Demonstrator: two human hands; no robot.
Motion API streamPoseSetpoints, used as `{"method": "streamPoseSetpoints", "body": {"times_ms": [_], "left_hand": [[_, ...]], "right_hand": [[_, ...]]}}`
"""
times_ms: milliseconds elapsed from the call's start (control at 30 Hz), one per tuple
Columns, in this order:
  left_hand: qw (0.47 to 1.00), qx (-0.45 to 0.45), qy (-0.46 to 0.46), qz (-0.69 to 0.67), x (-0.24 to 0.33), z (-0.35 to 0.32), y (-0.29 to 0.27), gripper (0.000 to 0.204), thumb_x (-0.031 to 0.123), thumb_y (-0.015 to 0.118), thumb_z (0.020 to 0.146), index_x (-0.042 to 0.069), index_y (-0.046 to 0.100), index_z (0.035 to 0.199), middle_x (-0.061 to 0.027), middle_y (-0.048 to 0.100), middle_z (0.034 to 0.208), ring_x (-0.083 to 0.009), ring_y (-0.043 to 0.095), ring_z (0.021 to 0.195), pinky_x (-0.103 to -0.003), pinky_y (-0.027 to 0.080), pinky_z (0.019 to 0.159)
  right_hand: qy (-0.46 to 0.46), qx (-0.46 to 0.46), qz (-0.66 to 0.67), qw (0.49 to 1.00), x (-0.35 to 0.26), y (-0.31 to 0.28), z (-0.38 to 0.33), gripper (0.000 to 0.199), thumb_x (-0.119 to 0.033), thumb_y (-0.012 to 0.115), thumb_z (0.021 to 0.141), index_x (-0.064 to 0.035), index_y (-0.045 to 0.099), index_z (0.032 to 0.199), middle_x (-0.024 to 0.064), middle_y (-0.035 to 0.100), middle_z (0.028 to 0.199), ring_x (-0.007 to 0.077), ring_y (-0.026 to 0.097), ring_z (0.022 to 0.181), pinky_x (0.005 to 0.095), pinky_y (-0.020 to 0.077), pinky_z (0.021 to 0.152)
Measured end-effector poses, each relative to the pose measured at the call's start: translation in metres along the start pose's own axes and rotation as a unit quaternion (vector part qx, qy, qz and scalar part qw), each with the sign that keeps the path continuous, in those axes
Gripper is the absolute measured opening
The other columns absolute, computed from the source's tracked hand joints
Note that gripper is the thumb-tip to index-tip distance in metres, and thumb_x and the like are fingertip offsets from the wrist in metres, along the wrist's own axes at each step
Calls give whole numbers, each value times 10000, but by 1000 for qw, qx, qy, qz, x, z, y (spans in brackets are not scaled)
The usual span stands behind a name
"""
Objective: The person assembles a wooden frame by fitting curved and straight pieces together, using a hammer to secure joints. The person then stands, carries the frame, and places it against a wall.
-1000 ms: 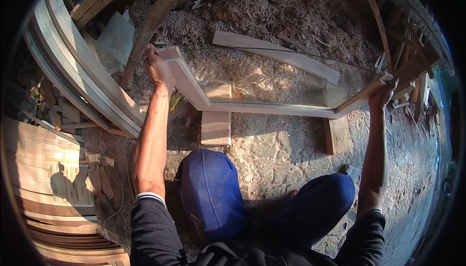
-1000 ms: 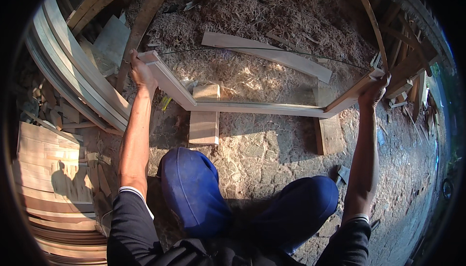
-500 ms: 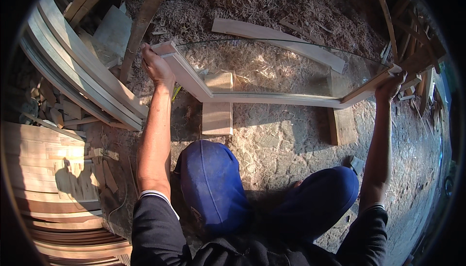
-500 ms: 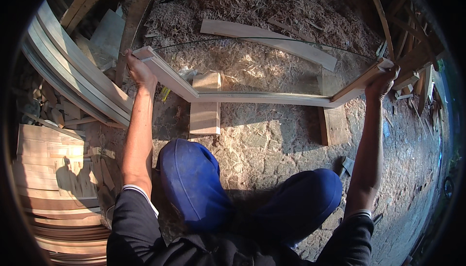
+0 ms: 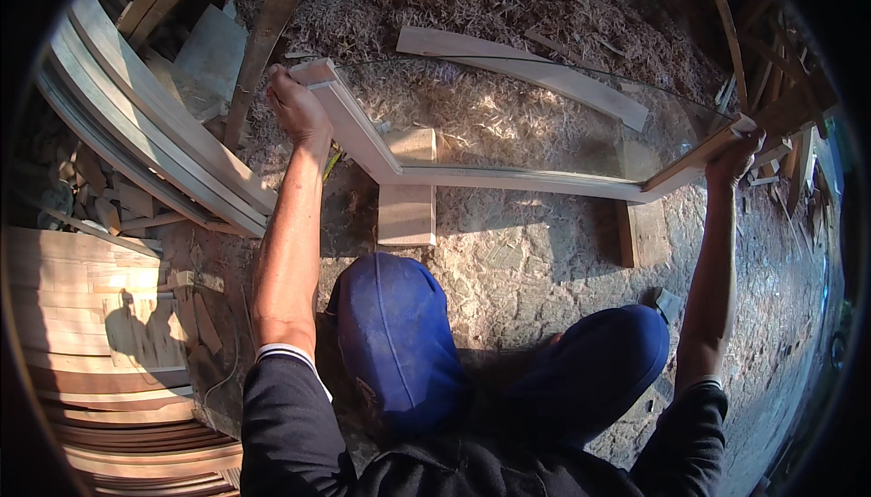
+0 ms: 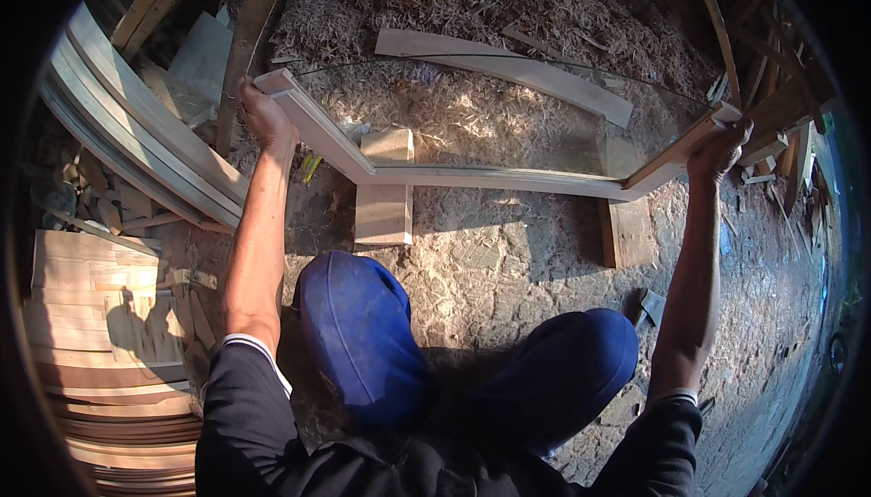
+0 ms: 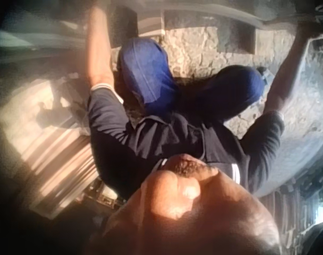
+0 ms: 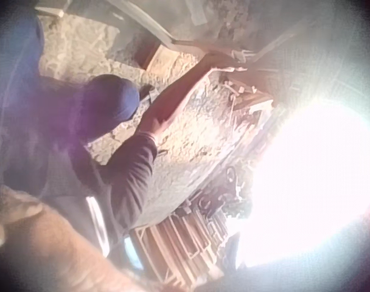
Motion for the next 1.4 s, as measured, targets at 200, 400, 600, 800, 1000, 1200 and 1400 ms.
{"method": "streamPoseSetpoints", "body": {"times_ms": [200,400,600,800,1000,1200,1400], "left_hand": [[999,2,-41,21,-17,20,11,572,468,423,1029,-62,637,1054,-224,619,1126,-256,568,980,-402,466,922],[994,-21,-102,-11,-26,36,15,606,418,390,1043,-110,558,1288,-239,574,1328,-322,585,1214,-415,472,1033],[995,-35,-75,54,-19,32,18,673,443,311,1053,-91,440,1443,-250,470,1486,-370,494,1352,-455,385,1155],[991,-66,-93,64,-11,27,23,681,461,280,1059,-58,414,1479,-234,443,1521,-377,464,1390,-475,358,1180],[992,-63,-95,59,-2,15,23,692,476,265,1062,-38,377,1511,-240,414,1546,-373,428,1424,-488,317,1204],[994,-20,-91,63,25,-1,18,708,475,280,1059,-50,337,1531,-262,360,1571,-382,424,1419,-482,297,1218],[991,25,-64,116,37,-31,19,697,456,364,1022,-106,481,1418,-260,491,1470,-375,522,1331,-479,414,1147]], "right_hand": [[-30,62,-63,996,-2,22,7,540,-614,462,1026,-112,657,1072,-18,575,843,125,543,769,314,465,749],[-43,21,-90,995,-3,33,1,656,-603,426,1044,7,665,1029,70,615,814,161,523,770,358,465,746],[1,-1,-147,989,-15,38,-7,761,-667,427,1010,23,627,1262,130,653,1192,202,546,1080,362,417,1001],[-38,-17,-229,973,-24,40,-13,926,-762,266,983,63,674,1089,250,695,1030,318,626,1034,424,444,965],[-88,7,-265,960,-38,39,-26,923,-742,245,995,85,657,994,268,690,933,296,626,943,461,452,910],[-63,-22,-270,961,-47,28,-28,692,-510,204,1069,25,641,1022,325,684,925,511,640,1004,571,468,899],[-49,19,-214,975,-30,15,-17,890,-660,163,1022,58,649,822,328,670,860,532,623,928,571,431,872]]}}
Point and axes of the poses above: each hand's wrist, its own z-axis towards the middle knuckle, its own y-axis out of the palm, x = y × z, the point moved 2 cm from there along z, towards the middle knuckle
